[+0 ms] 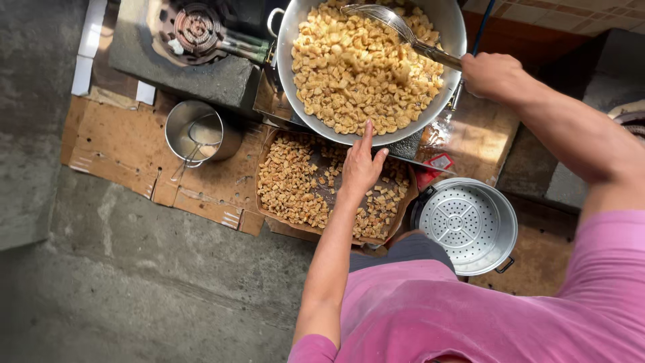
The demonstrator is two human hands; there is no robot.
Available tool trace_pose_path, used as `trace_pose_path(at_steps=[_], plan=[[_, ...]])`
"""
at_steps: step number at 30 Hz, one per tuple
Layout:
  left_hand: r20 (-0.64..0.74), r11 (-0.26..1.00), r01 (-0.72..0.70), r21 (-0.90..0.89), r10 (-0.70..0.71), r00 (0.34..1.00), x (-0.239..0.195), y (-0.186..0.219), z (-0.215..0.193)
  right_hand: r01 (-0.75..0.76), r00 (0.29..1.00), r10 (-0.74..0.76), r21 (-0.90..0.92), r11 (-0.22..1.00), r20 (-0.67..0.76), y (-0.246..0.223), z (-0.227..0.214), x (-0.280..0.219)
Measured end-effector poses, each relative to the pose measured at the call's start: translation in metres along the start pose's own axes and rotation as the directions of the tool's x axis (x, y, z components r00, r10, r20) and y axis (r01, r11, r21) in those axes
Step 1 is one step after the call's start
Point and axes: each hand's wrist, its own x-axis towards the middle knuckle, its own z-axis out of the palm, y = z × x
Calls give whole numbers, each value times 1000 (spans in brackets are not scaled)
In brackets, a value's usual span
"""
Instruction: The person transfers fried snacks from a wok into a cardboard box using a slotted spoon. They briefly squat to pick up a snack from the floor and then continue transferring the snacks.
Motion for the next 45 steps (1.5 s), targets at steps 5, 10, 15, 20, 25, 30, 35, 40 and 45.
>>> trace_pose_path(at_steps=[5,10,15,20,25,30,35,40,45], plan=[[17,997,-54,51,54,998,21,-2,-7,-122,992,121,87,989,20,-5,-25,-103],[21,999,-1,35,0,1000,21,1,-8,-166,984,149,221,961,95,-9,-18,-130],[0,993,100,-57,-100,995,2,8,14,-234,951,133,370,899,278,3,28,-87],[-89,974,193,-117,-204,975,-6,27,34,-182,967,101,359,915,235,11,68,3],[-212,956,230,-184,-267,940,-2,45,44,-18,1000,15,160,987,17,18,56,64],[-206,934,279,-224,-325,923,8,60,48,-11,999,8,-50,999,-46,44,-16,53],[-282,944,235,-232,-296,913,15,65,51,53,982,-95,-241,969,-165,61,-89,56],[-298,940,240,-241,-307,904,17,72,52,98,930,-219,-378,921,-294,28,-99,133],[-314,937,260,-235,-326,892,10,71,53,203,960,-270,-479,854,-77,-9,-55,180]])
